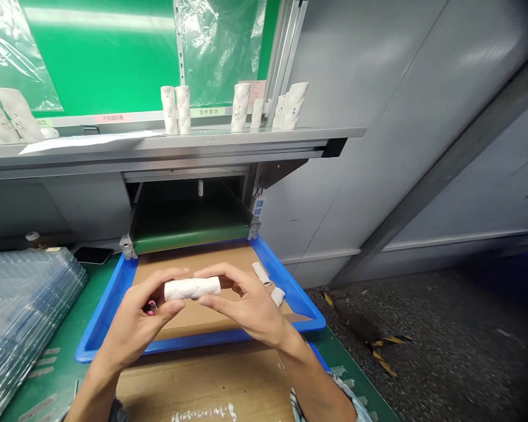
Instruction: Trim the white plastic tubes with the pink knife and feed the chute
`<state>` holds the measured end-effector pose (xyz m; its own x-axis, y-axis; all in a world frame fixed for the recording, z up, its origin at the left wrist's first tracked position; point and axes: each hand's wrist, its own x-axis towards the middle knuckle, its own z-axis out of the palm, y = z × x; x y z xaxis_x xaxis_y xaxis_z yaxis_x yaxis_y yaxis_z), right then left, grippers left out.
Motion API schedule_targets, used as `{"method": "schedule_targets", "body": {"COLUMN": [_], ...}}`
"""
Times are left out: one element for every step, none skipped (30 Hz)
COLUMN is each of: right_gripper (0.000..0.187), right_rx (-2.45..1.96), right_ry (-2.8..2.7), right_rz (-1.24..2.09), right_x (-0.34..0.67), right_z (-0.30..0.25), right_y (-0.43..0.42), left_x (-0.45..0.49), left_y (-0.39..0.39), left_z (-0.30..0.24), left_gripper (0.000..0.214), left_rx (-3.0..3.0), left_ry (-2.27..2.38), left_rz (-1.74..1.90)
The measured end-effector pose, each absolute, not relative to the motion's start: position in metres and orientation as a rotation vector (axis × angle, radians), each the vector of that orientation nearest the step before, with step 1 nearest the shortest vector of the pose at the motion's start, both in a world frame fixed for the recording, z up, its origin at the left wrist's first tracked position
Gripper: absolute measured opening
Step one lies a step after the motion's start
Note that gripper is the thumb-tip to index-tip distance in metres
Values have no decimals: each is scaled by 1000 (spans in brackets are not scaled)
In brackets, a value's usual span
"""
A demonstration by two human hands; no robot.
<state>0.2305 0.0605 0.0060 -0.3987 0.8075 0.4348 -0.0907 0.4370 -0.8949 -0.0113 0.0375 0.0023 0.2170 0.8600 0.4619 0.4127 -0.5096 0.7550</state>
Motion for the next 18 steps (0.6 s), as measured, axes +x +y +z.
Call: {"method": "schedule_targets", "body": {"right_gripper": [39, 42, 45, 47, 48, 48, 46, 45, 45, 46, 46, 46, 47, 50, 53, 58, 61, 60], "right_rx": [-613, -601, -593, -596, -606, -620, -632, -638, -636, -635, -635, -636, -634, -632, -629, -624, -621, -628], "right_ry": [-1701, -1701, -1694, -1681, -1665, -1654, -1652, -1656, -1662, -1671, -1679, -1686, -1693, -1705, -1723, -1743, -1765, -1797], "right_rz": [1102, 1104, 1133, 1174, 1209, 1232, 1238, 1229, 1210, 1189, 1165, 1140, 1115, 1093, 1074, 1050, 1018, 971], "right_x": [231, 231, 231, 231, 231, 231, 231, 230, 230, 229, 229, 229, 229, 229, 230, 230, 231, 231], "right_z": [6, 6, 6, 6, 6, 5, 5, 4, 4, 4, 4, 4, 4, 4, 4, 5, 5, 5], "right_y": [61, 61, 61, 61, 62, 62, 62, 62, 62, 62, 61, 61, 60, 60, 59, 58, 58, 58], "left_x": [-12, -12, -13, -13, -14, -15, -15, -16, -16, -16, -15, -15, -15, -16, -16, -17, -17, -17], "left_y": [38, 38, 39, 39, 39, 39, 39, 39, 39, 39, 39, 39, 39, 39, 39, 38, 38, 38], "left_z": [2, 1, 1, 1, 0, 0, -1, -1, -1, -1, -1, -1, 0, 1, 2, 3, 3, 3], "left_gripper": [35, 35, 35, 35, 35, 36, 37, 38, 39, 39, 38, 37, 35, 33, 33, 32, 32, 31], "left_rx": [2025, 2034, 2046, 2058, 2065, 2067, 2061, 2050, 2040, 2032, 2029, 2033, 2042, 2054, 2066, 2075, 2083, 2085], "left_ry": [1171, 1166, 1159, 1152, 1148, 1150, 1160, 1173, 1187, 1197, 1201, 1202, 1199, 1195, 1194, 1196, 1199, 1205], "left_rz": [1241, 1242, 1249, 1253, 1253, 1248, 1241, 1234, 1231, 1232, 1236, 1237, 1236, 1228, 1219, 1215, 1216, 1227]}}
